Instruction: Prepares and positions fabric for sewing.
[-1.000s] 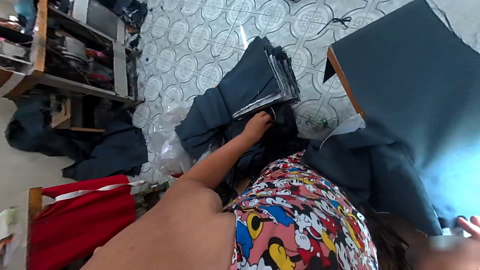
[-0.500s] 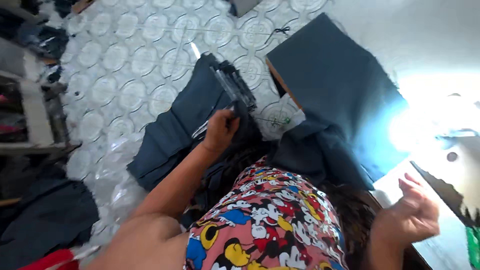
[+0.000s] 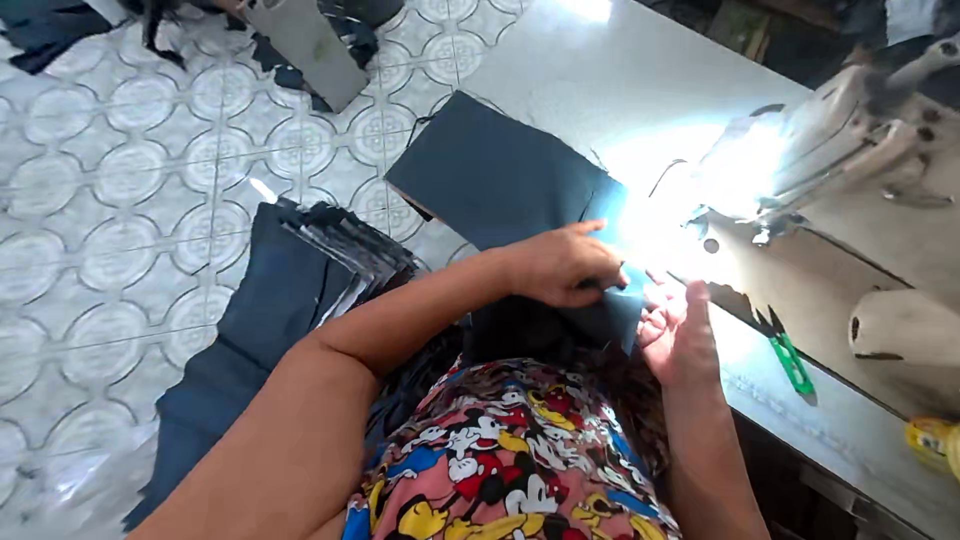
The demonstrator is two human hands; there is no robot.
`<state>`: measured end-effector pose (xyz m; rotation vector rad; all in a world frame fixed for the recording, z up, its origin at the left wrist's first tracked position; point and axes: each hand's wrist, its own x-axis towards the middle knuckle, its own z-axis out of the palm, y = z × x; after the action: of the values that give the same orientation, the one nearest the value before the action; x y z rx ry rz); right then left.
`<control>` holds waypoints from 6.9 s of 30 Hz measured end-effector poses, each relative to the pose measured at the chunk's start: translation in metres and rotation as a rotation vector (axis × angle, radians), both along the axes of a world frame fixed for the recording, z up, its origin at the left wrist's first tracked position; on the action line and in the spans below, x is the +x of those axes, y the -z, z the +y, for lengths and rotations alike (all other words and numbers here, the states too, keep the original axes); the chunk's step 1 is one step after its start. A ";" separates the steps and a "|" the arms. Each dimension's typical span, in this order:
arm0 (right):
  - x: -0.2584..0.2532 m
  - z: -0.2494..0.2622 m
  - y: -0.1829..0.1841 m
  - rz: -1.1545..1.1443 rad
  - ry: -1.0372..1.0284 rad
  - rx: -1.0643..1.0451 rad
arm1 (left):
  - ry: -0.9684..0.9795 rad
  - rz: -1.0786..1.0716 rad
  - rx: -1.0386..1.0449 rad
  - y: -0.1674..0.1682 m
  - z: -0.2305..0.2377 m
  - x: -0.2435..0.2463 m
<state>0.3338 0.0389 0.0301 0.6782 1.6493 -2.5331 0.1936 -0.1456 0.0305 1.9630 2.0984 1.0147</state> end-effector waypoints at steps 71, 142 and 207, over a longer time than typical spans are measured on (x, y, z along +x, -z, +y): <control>0.018 -0.013 0.032 0.031 0.008 0.955 | -0.335 0.408 -0.209 0.036 0.092 -0.013; 0.045 -0.012 0.054 0.249 -0.005 1.635 | -0.120 0.197 -0.118 0.034 0.066 -0.011; -0.035 0.040 0.065 0.372 0.233 1.707 | -0.355 0.302 -0.160 0.004 0.137 -0.086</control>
<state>0.2988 0.0792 -0.0344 0.3063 3.7250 -0.6414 0.1074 -0.0088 0.0262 1.8007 2.6661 0.5901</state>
